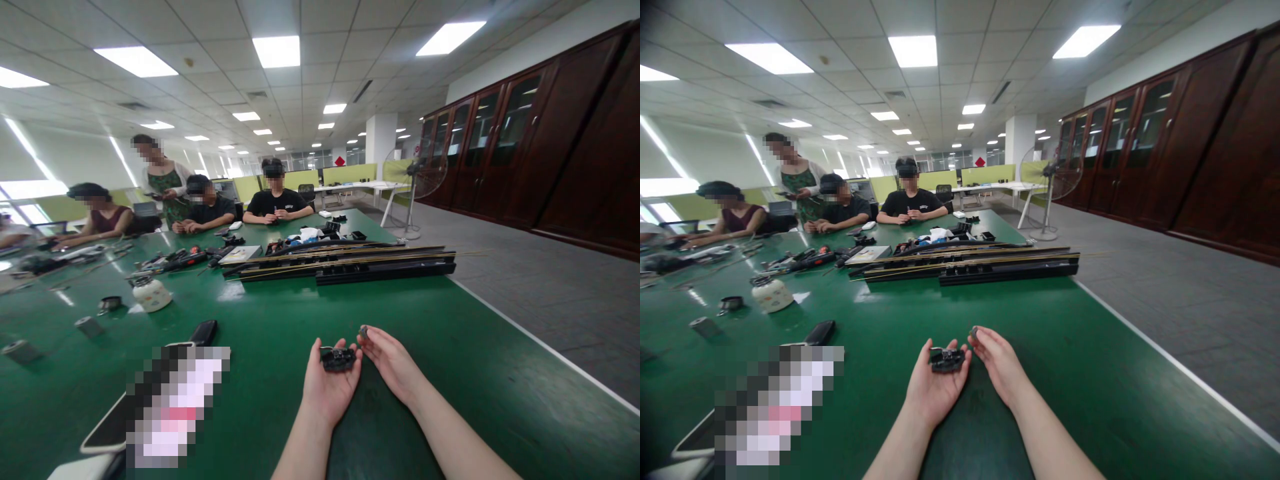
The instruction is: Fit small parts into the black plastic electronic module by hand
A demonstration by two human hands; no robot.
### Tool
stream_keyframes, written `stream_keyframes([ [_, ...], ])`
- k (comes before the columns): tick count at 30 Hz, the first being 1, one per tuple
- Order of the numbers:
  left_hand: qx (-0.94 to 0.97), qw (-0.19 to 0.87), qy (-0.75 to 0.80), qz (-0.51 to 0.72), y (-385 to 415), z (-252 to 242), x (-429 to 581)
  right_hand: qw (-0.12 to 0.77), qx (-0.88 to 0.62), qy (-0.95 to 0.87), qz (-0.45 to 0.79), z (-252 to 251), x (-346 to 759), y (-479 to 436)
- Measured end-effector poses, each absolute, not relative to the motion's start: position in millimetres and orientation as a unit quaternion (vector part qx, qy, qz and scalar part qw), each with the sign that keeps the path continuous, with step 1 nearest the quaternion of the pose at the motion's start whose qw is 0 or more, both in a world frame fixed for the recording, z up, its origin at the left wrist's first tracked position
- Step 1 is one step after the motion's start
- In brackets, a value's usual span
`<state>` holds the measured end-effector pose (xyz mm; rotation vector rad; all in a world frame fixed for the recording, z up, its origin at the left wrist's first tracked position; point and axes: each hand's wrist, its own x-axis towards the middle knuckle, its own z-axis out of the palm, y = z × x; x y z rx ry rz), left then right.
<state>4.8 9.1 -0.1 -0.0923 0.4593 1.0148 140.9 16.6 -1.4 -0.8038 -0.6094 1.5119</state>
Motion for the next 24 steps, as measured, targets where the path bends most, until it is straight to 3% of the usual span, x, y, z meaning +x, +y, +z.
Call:
stream_keyframes([
  [24,-0.042,0.851,0.218,0.477,9.5,-0.4,5.2,0.614,-0.35,-0.269,0.655,-1.9,141.2,17.8],
])
